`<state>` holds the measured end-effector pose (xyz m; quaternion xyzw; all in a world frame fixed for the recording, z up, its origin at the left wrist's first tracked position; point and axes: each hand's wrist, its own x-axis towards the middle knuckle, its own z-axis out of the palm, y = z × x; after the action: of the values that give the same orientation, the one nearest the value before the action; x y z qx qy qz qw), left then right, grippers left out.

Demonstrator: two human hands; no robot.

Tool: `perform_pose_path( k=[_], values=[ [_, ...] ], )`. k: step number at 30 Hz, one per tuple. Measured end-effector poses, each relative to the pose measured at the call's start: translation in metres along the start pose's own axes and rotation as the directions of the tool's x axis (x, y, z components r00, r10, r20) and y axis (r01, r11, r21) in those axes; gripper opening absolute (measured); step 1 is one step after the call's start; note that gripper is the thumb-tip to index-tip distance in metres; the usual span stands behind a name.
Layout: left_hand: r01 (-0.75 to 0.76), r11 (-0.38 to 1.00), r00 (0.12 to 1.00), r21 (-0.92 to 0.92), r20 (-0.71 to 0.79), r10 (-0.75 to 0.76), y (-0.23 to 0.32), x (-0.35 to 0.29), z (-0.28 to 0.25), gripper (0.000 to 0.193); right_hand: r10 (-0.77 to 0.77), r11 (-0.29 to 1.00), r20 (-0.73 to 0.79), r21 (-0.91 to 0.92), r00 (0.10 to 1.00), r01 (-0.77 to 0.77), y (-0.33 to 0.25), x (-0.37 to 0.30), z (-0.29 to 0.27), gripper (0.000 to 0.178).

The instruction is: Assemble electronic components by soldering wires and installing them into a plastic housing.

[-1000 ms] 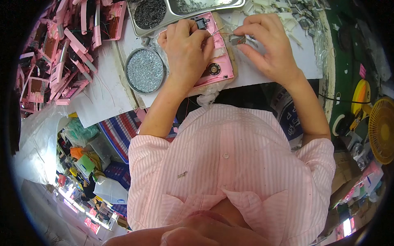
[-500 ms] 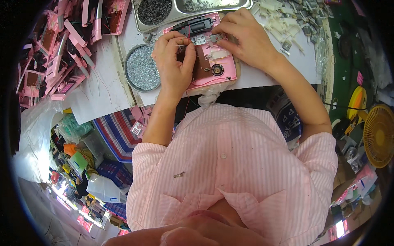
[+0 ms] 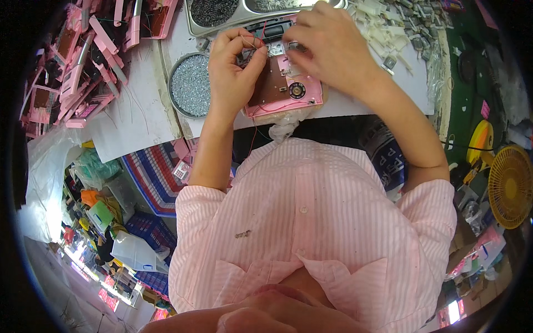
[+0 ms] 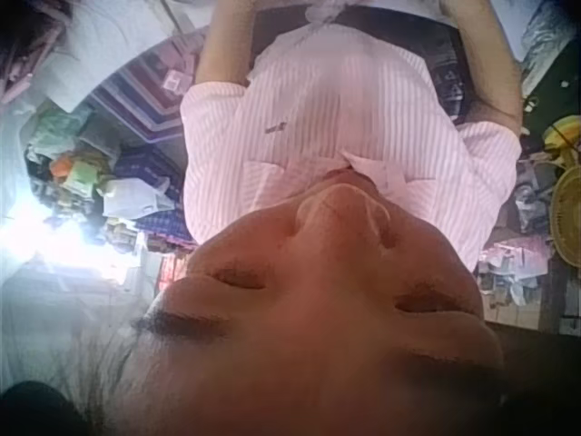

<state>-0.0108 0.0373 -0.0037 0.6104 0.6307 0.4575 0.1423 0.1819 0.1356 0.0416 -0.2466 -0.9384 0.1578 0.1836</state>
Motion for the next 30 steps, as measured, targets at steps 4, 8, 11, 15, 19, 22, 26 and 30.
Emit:
perform_pose_path(
  k=[4, 8, 11, 15, 19, 22, 26, 30],
  values=[
    [0.022, 0.998, 0.999, -0.065, 0.025, -0.021, -0.002, 0.000, 0.001, 0.014, -0.037, 0.999, -0.092, -0.006, 0.995, 0.036, -0.009, -0.002, 0.034, 0.022],
    [-0.027, 0.997, 0.998, -0.076, 0.055, 0.032, -0.004, 0.000, -0.004, 0.016, -0.021, 1.000, -0.113, 0.015, 0.993, 0.023, -0.007, -0.004, 0.043, 0.020],
    [-0.109, 0.991, 0.989, 0.083, 0.108, 0.099, 0.003, -0.002, -0.007, 0.018, 0.020, 0.993, -0.150, 0.120, 0.989, -0.001, -0.003, -0.009, 0.046, 0.017],
    [-0.143, 0.978, 0.986, 0.152, 0.113, 0.126, 0.000, -0.005, 0.001, 0.018, 0.079, 0.980, -0.164, 0.193, 0.983, -0.046, -0.001, -0.015, 0.051, 0.016],
    [-0.147, 0.986, 0.985, 0.075, 0.104, 0.139, -0.004, -0.007, -0.001, 0.017, 0.153, 0.955, -0.143, 0.277, 0.978, -0.108, 0.000, -0.019, 0.050, 0.015],
    [-0.143, 0.988, 0.985, 0.063, -0.088, 0.148, -0.008, -0.015, 0.005, 0.021, 0.166, 0.940, -0.151, 0.324, 0.975, -0.109, -0.005, -0.018, 0.043, 0.014],
    [-0.013, 0.900, 0.958, 0.435, -0.253, 0.136, 0.010, -0.020, 0.000, 0.026, 0.198, 0.879, -0.116, 0.460, 0.973, -0.124, -0.009, -0.024, 0.031, 0.012],
    [-0.121, 0.993, 0.962, 0.003, -0.244, 0.118, 0.042, -0.014, 0.007, 0.026, 0.203, 0.813, -0.073, 0.569, 0.976, -0.126, -0.006, -0.030, 0.025, 0.014]
  ],
)
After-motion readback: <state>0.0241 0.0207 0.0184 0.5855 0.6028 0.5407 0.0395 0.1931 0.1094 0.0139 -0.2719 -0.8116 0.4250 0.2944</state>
